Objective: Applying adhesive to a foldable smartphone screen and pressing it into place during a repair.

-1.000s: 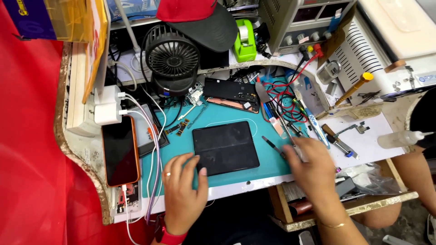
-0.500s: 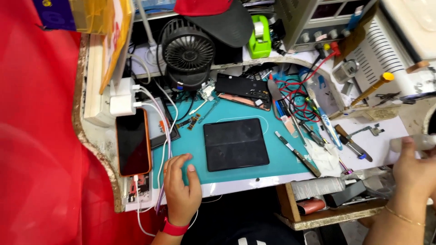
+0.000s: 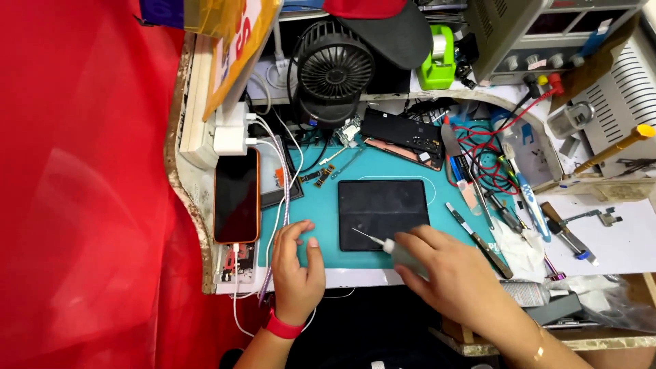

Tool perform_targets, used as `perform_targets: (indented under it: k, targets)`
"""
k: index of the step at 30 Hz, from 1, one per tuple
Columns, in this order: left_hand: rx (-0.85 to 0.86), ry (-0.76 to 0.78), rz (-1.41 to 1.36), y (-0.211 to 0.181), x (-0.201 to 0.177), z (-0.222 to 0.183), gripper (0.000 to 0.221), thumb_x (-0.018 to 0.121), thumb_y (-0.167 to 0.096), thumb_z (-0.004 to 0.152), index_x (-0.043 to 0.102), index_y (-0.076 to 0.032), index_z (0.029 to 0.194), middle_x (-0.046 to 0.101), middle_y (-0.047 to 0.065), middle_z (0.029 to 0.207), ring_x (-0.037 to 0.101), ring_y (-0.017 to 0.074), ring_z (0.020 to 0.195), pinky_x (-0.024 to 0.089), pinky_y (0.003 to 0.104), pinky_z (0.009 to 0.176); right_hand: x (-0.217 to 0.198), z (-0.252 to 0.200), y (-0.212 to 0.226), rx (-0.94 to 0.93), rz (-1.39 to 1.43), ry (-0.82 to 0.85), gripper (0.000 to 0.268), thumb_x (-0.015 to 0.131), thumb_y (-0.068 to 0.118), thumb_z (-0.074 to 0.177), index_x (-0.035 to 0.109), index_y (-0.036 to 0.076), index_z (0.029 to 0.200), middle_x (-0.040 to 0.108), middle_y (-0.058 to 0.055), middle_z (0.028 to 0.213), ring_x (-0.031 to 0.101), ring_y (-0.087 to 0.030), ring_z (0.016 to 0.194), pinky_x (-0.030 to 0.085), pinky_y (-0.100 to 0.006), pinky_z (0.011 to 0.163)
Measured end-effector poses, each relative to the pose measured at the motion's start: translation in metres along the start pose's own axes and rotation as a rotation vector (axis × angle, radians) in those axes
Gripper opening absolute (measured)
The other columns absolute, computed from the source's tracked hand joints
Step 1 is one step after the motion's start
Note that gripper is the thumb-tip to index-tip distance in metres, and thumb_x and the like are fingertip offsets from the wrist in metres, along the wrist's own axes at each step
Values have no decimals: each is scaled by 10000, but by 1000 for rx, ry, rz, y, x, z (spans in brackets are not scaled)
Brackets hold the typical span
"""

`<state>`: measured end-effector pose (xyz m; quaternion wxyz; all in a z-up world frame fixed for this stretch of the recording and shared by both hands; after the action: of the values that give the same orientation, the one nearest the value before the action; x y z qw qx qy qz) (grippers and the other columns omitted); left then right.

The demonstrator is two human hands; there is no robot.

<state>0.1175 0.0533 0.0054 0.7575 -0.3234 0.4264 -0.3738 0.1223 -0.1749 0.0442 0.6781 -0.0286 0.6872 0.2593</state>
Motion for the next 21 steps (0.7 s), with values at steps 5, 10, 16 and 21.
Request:
perform_targets:
  k: [5,10,16,21]
  targets:
    - [17,-7,-3,-2,-2,0,240,502,-112,998,606,-29,1198,678,109,1119,651,280,1071,530,409,946,17,22,10,-137,-74,10,413,690,346,909,625,141,1262,646,-14,1124,666,-284,962,577,-427,659]
    - [-2,8,-20,-1,0,0,264,500,-120,994,608,-40,1220,675,107,1144,646,265,1089,575,377,857,20,29,11,-147,-124,7,416,703,352,901,634,151,1259,641,-8,1099,654,-289,900,567,-431,627]
    - [3,5,-26,-1,0,0,269,505,-106,983,603,-37,1224,671,108,1145,642,266,1094,582,373,857,19,31,15,-171,-132,-6,405,719,349,893,640,153,1239,646,-11,1096,661,-277,909,569,-421,644]
    - [-3,10,-16,0,0,0,274,505,-109,984,601,-39,1231,675,109,1156,645,266,1099,567,379,862,22,29,14,-179,-150,6,408,713,364,889,636,166,1238,640,-16,1074,659,-283,915,564,-430,661]
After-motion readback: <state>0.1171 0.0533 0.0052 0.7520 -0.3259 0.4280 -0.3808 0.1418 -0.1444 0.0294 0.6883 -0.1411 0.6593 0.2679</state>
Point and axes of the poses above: each hand's wrist, its own z-axis towards the middle knuckle, its own x-axis out of the palm, y = z × x, the point moved 10 cm from there along z, towards the middle knuckle
